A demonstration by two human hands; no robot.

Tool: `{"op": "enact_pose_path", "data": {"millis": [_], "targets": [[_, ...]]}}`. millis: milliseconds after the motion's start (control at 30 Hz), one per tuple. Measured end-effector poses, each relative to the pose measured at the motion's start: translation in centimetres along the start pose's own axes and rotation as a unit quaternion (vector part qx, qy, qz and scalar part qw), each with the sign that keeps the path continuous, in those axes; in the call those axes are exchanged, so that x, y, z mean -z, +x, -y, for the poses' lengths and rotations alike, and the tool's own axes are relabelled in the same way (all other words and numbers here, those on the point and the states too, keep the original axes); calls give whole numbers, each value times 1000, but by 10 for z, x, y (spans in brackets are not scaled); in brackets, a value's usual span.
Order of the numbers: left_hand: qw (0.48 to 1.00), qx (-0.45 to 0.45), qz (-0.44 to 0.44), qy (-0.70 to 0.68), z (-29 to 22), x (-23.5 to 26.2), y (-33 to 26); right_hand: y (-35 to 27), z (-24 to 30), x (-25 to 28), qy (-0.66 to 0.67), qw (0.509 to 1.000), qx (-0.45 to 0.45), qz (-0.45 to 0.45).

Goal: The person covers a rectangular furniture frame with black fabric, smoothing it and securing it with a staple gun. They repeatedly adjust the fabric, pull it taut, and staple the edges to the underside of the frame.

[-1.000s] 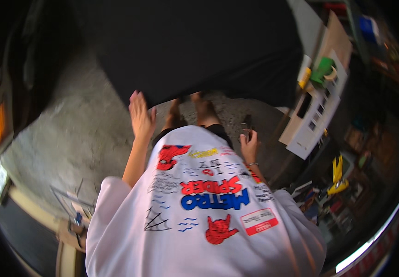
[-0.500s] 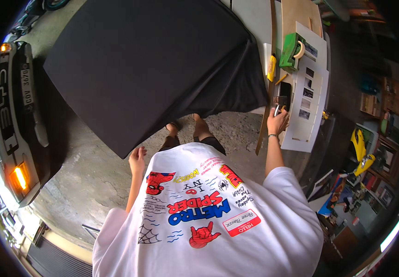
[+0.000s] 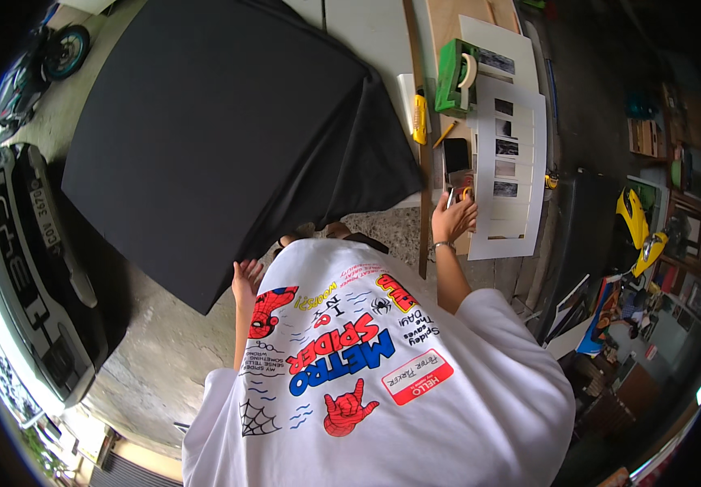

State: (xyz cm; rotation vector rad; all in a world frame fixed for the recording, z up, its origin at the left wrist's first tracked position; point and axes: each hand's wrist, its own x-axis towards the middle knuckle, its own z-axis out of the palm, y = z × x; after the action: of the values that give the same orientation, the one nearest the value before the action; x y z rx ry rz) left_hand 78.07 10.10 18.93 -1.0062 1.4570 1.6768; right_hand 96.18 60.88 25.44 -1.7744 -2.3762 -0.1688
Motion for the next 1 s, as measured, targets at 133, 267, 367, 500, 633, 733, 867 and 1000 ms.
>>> {"op": "enact_pose_path", "data": {"millis": [133, 267, 367, 500, 633, 733, 867, 1000], "targets": [[986, -44, -22, 162, 1, -8, -8, 8, 20, 26, 128, 991, 28, 34], [905, -63, -6, 421, -12, -21, -23, 78, 86, 18, 332, 934, 126, 26], [890, -87, 10, 448, -25, -35, -36, 158, 164, 17, 395, 889, 116, 202], [916, -149, -2, 372, -30, -29, -49, 245, 253, -24, 331, 904, 132, 234], [929, -171, -39, 326, -19, -6, -58, 313, 284, -119, 339, 879, 185, 281], [902, -176, -119, 376, 2, 9, -78, 325, 294, -155, 286, 889, 273, 231], [925, -122, -177, 315, 71, 56, -101, 336, 305, -159, 245, 905, 279, 207], [930, -89, -198, 297, 92, 69, -118, 355, 275, -180, 235, 909, 265, 221]]}}
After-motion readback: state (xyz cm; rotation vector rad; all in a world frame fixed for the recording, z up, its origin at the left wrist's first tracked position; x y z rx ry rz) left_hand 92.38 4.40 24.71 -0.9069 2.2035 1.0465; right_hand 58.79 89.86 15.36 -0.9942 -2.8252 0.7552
